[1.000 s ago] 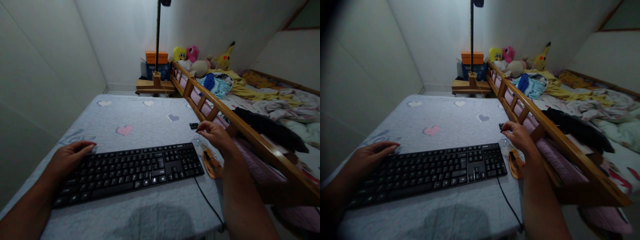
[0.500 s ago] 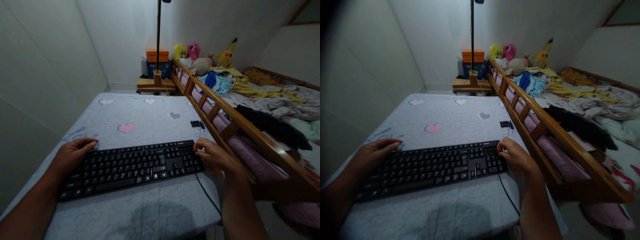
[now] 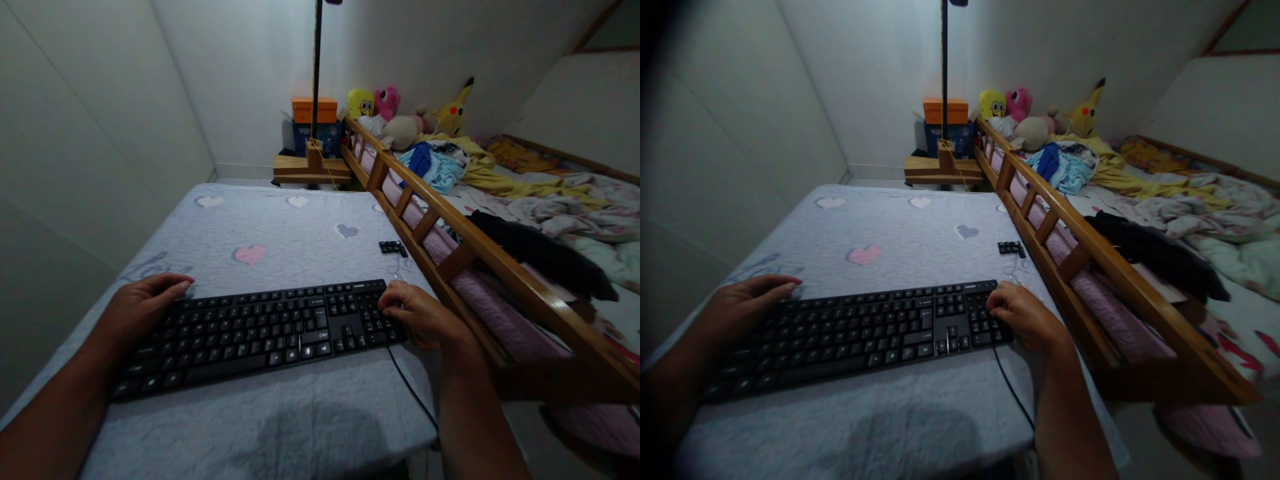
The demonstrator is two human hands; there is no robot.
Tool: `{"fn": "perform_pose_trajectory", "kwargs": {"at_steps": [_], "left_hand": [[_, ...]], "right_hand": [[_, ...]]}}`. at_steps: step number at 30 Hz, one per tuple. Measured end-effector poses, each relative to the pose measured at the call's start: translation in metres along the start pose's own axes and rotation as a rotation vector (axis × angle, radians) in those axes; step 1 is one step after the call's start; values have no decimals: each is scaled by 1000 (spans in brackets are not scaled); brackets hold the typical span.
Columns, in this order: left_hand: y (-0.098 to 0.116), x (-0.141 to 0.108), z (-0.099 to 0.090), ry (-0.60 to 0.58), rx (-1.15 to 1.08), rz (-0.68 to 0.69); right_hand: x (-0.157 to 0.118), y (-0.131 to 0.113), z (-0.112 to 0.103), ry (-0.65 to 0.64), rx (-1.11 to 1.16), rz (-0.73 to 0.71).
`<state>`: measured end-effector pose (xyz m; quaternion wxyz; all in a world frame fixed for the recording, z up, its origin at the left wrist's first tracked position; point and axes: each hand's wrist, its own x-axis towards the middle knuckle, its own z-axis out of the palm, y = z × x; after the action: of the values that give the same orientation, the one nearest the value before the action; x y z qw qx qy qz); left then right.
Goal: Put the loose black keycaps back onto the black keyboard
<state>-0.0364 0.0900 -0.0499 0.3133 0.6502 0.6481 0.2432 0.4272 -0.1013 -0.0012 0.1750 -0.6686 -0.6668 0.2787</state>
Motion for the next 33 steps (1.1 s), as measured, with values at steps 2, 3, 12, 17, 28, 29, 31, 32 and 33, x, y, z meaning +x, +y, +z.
{"fn": "perform_pose_trajectory", "kwargs": {"at_steps": [2,3,12,17,28,29,31,32,33], "left_hand": [[-2,1,0,-2,-10,3],[-2,1,0,-1,-14,8],[0,2,0,19,13,36],[3,-1,-1,22,22,24],[6,-4,-1,28,9,12],[6,-3,-1,29,13,18],[6,-3,0,31,16,21],[6,-3,0,31,16,16],[6,-3,1,30,17,11]], "right_hand": [[1,1,0,6,-5,-10],[1,2,1,1,5,-5],[0,2,0,-30,59,17],[0,1,0,-6,19,5],[0,5,2,-28,64,26],[0,5,2,-26,75,38],[0,4,3,-26,94,66],[0,3,3,-26,100,77],[0,3,3,-26,102,85]]}}
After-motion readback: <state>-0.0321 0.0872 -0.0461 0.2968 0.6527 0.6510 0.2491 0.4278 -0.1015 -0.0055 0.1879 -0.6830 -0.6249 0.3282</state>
